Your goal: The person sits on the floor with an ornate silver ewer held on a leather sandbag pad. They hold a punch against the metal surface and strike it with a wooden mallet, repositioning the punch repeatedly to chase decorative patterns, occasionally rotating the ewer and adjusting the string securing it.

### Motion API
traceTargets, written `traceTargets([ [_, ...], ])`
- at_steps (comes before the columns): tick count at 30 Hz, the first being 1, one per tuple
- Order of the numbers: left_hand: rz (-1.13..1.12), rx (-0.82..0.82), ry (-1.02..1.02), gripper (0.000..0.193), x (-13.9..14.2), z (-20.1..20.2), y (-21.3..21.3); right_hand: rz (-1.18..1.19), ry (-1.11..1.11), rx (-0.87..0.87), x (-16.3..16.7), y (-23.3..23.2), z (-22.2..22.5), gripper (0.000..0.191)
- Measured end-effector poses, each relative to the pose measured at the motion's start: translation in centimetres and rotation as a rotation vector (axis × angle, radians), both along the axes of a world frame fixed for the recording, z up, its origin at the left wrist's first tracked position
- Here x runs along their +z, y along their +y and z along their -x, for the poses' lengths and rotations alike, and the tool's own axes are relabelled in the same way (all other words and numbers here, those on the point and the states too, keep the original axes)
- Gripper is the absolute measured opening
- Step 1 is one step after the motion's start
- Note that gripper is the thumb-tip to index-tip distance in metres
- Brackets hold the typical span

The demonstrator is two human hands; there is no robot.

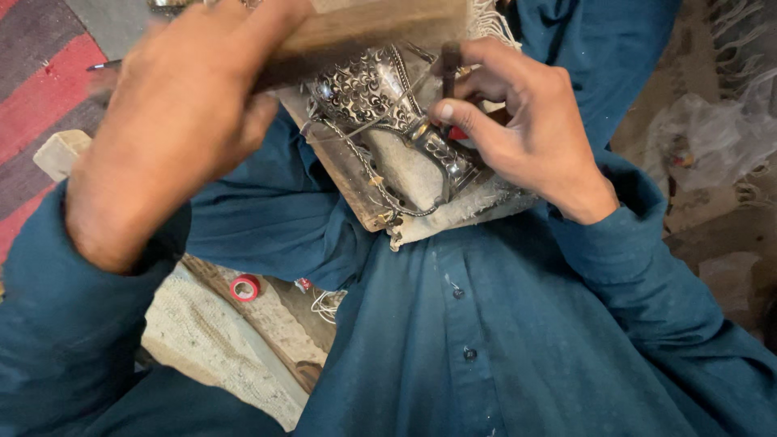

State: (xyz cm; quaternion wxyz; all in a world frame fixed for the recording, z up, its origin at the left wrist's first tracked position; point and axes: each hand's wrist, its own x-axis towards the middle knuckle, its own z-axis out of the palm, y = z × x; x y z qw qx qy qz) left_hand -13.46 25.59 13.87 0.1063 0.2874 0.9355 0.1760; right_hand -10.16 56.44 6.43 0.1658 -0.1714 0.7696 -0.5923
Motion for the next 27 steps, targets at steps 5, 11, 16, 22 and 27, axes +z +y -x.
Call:
traceTargets([
  [5, -0.072, 0.031, -0.029, 0.049, -0.1, -0.1, -0.2, -0.041, 0.023, -0.003, 0.2, -0.1, 0.1, 0.032],
  [11, -0.058, 0.079, 0.057, 0.053, 0.3, -0.6, -0.4, 0.040, -0.244, -0.014, 0.8, 0.1, -0.2, 0.030],
  [16, -0.073, 0.282, -0.193, 0.065, 0.4, -1.4, 0.2, 0.121, -0.182, -0.035, 0.7, 0.2, -0.8, 0.029],
  [22, -0.199, 0.165, -0.173, 0.058, 0.3, -2.1, 0.8, 0.078, -0.108, -0.041, 0.4, 0.2, -1.0, 0.028],
  [27, -0.126, 0.182, -0.236, 0.058, 0.8, -1.8, 0.6, -0.030, -0.040, -0.035, 0.4, 0.4, -0.8, 0.034],
])
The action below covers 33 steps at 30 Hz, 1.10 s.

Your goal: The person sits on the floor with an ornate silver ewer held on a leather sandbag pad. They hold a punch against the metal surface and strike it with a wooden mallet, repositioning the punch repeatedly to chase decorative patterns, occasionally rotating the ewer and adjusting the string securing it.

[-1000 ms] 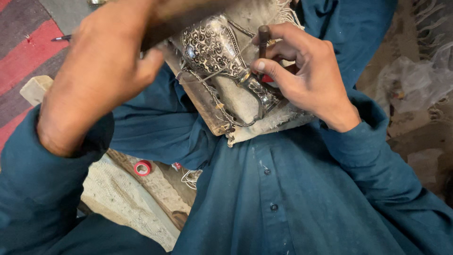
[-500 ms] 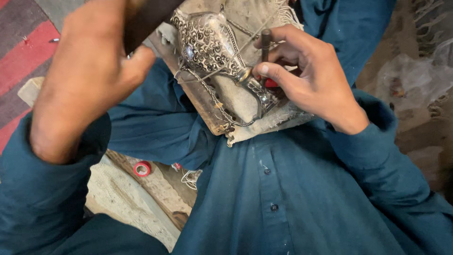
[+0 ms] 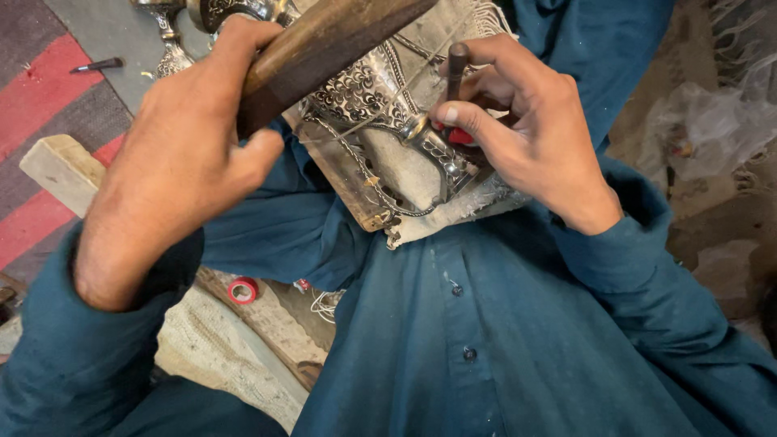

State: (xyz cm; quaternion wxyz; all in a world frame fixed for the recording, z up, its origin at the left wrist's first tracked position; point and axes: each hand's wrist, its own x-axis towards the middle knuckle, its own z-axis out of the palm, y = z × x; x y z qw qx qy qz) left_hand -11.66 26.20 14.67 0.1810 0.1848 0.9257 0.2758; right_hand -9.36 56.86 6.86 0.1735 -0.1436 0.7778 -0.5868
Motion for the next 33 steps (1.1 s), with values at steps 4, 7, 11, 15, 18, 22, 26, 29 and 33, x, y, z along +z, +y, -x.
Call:
traceTargets([
  [4, 0.069, -0.007, 0.024, 0.058, 0.6, 0.2, 0.3, 0.033, 0.075, 0.010, -0.3, -0.1, 0.1, 0.038],
  [7, 0.092, -0.078, 0.159, 0.061, 1.4, 0.4, 0.6, 0.026, 0.058, 0.001, -0.5, 0.0, 0.1, 0.036],
  [11, 0.127, -0.065, 0.153, 0.065, 1.8, 1.1, 1.1, 0.018, 0.008, -0.028, -0.7, 0.0, 0.0, 0.034],
  [15, 0.095, -0.124, 0.124, 0.064, 1.7, 1.6, 1.1, 0.028, 0.024, -0.019, -0.8, 0.0, 0.0, 0.035],
  [18, 0.122, -0.150, 0.185, 0.061, 1.7, 1.7, 0.8, 0.022, 0.007, -0.017, -0.9, 0.0, 0.0, 0.035],
  [22, 0.166, -0.189, 0.231, 0.053, 1.5, 1.8, 0.6, 0.050, 0.001, -0.030, -1.0, -0.1, -0.1, 0.037],
  [26, 0.144, -0.146, 0.279, 0.044, 1.4, 2.1, 0.5, 0.037, 0.062, 0.002, -1.1, 0.1, 0.0, 0.034],
  [29, 0.118, -0.174, 0.299, 0.048, 1.3, 2.1, 0.5, -0.029, 0.038, -0.018, -1.1, 0.0, 0.1, 0.039],
  [33, 0.087, -0.159, 0.327, 0.046, 1.2, 2.1, 0.1, 0.032, 0.011, -0.020, -0.9, 0.0, 0.0, 0.035],
])
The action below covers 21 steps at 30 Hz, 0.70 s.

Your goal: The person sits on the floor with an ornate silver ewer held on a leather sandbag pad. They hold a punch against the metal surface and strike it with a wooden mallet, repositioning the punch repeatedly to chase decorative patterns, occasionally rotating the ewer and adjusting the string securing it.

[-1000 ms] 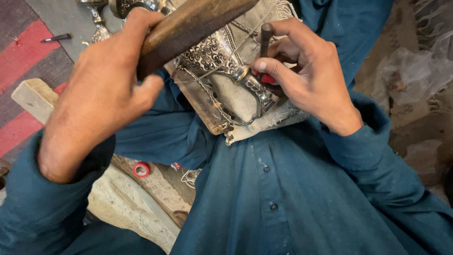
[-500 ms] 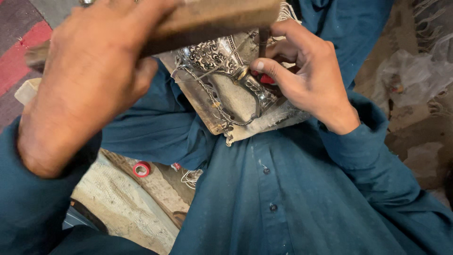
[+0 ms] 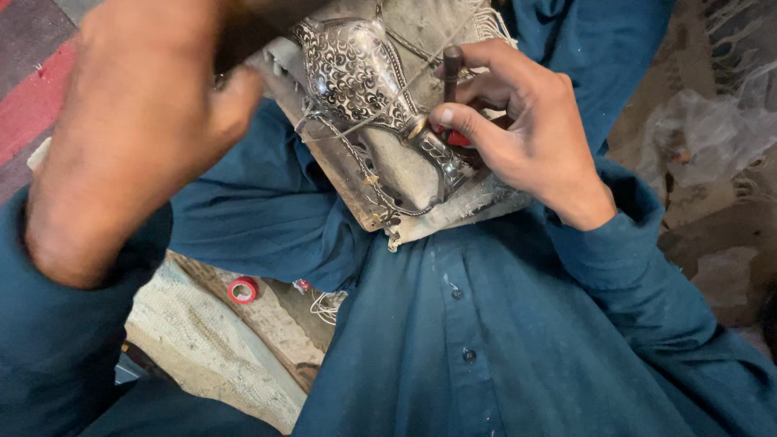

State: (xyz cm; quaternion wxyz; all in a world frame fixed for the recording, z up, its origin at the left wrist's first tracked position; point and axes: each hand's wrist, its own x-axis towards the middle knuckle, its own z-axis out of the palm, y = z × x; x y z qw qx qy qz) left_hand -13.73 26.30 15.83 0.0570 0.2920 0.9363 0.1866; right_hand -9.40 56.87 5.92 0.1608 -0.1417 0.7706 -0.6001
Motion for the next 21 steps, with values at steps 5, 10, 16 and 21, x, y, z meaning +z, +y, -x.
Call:
traceTargets([
  [5, 0.118, -0.031, 0.040, 0.053, -0.7, -0.4, -0.2, -0.060, 0.016, 0.002, 0.0, 0.0, 0.2, 0.037],
  [10, -0.046, -0.012, -0.060, 0.050, -1.4, -0.4, -0.4, 0.022, -0.020, 0.006, -0.1, 0.0, 0.1, 0.038],
  [16, -0.009, 0.082, -0.209, 0.052, -1.3, -0.5, -0.6, -0.025, 0.003, 0.010, 0.0, 0.2, 0.1, 0.038],
  [21, -0.026, 0.049, -0.175, 0.053, -1.3, -0.2, -0.3, -0.035, 0.011, 0.041, 0.2, 0.2, 0.3, 0.034],
])
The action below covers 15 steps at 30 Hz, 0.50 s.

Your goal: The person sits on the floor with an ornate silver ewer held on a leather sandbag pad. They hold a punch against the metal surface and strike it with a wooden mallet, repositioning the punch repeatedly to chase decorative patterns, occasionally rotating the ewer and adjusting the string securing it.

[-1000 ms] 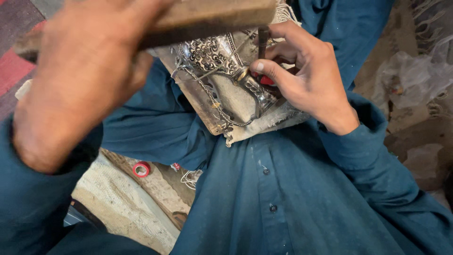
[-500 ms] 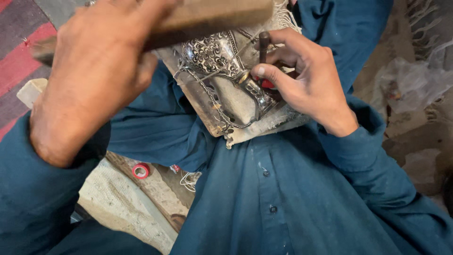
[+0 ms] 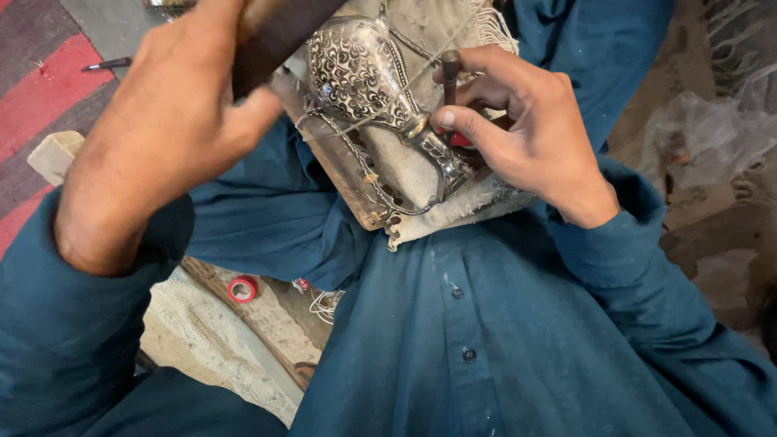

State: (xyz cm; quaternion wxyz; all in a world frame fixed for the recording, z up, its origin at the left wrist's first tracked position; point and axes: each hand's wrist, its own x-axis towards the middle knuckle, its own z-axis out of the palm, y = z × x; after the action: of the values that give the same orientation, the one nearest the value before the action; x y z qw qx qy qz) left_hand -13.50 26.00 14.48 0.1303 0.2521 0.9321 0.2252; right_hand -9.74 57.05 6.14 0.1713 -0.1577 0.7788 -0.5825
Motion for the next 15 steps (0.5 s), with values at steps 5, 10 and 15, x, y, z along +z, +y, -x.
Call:
traceTargets([
  [5, 0.010, -0.009, 0.027, 0.056, -0.3, -0.1, 0.0, 0.030, -0.033, 0.013, 0.4, -0.1, 0.2, 0.033],
  [10, 0.107, -0.074, 0.067, 0.060, -0.6, -0.2, -0.2, -0.018, -0.015, 0.016, 0.9, -0.3, 0.5, 0.032],
  [15, 0.034, -0.060, 0.050, 0.059, -0.5, 0.0, -0.2, -0.009, -0.083, 0.006, 1.1, -0.4, 0.4, 0.031],
])
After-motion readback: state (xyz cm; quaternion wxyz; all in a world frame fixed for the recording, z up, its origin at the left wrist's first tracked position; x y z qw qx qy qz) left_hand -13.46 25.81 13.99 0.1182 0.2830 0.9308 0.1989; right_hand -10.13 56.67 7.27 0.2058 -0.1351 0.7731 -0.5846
